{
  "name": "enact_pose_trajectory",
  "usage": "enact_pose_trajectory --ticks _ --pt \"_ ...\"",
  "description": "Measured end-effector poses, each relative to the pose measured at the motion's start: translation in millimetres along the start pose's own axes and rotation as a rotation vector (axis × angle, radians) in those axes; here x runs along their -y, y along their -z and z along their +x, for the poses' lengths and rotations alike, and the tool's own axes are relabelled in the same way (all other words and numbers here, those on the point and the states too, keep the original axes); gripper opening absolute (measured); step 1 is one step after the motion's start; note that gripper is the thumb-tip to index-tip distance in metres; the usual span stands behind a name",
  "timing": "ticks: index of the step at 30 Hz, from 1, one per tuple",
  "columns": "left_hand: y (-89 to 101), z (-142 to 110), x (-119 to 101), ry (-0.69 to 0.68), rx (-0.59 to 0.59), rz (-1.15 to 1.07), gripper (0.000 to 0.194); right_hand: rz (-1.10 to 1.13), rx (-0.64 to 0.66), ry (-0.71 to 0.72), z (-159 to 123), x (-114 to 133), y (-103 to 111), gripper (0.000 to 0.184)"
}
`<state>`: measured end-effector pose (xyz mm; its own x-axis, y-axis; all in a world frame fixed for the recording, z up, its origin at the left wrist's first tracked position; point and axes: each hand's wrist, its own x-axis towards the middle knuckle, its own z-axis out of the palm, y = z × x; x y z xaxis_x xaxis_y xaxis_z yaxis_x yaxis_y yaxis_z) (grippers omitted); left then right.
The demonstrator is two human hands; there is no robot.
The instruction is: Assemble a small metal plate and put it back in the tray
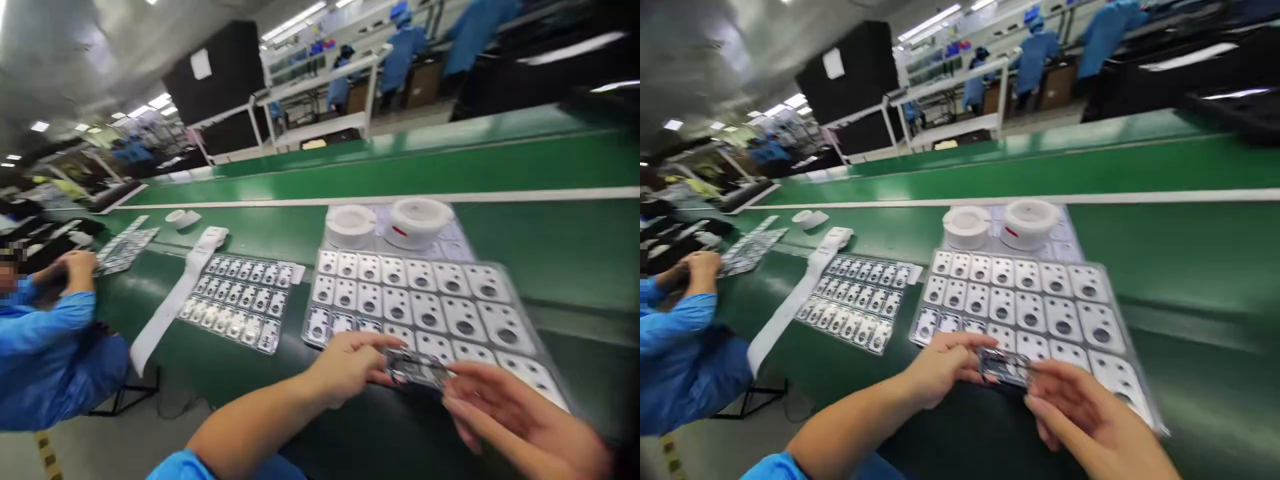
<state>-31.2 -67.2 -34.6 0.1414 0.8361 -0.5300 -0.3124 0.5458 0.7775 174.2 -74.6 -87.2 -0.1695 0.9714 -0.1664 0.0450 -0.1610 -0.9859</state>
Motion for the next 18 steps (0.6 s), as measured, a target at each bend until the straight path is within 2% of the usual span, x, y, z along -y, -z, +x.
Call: enact_pose_trajectory --ticks 1,2,6,11,18 --pt "0.3 -2 -3 -0.006 0.003 -0.005 0.049 0.025 0.077 -0.068 -3 9 0 0.052" --pt "1.1 -3 -5 -0.013 0.015 0.001 0.047 0.059 0.088 -0.097 -6 19 -2 0.051" --pt "5.3 -5 -7 -0.007 0.074 0.060 0.045 0.136 0.024 -0.121 -8 43 -9 0.047" --pt "5.3 -6 -5 -0.027 0.100 0.115 0.048 0.152 0.116 -0.151 -7 42 -6 0.046" --pt "5.3 -6 -6 -0.030 0.118 0.157 0.048 0.171 0.127 -0.163 -7 41 -4 0.040"
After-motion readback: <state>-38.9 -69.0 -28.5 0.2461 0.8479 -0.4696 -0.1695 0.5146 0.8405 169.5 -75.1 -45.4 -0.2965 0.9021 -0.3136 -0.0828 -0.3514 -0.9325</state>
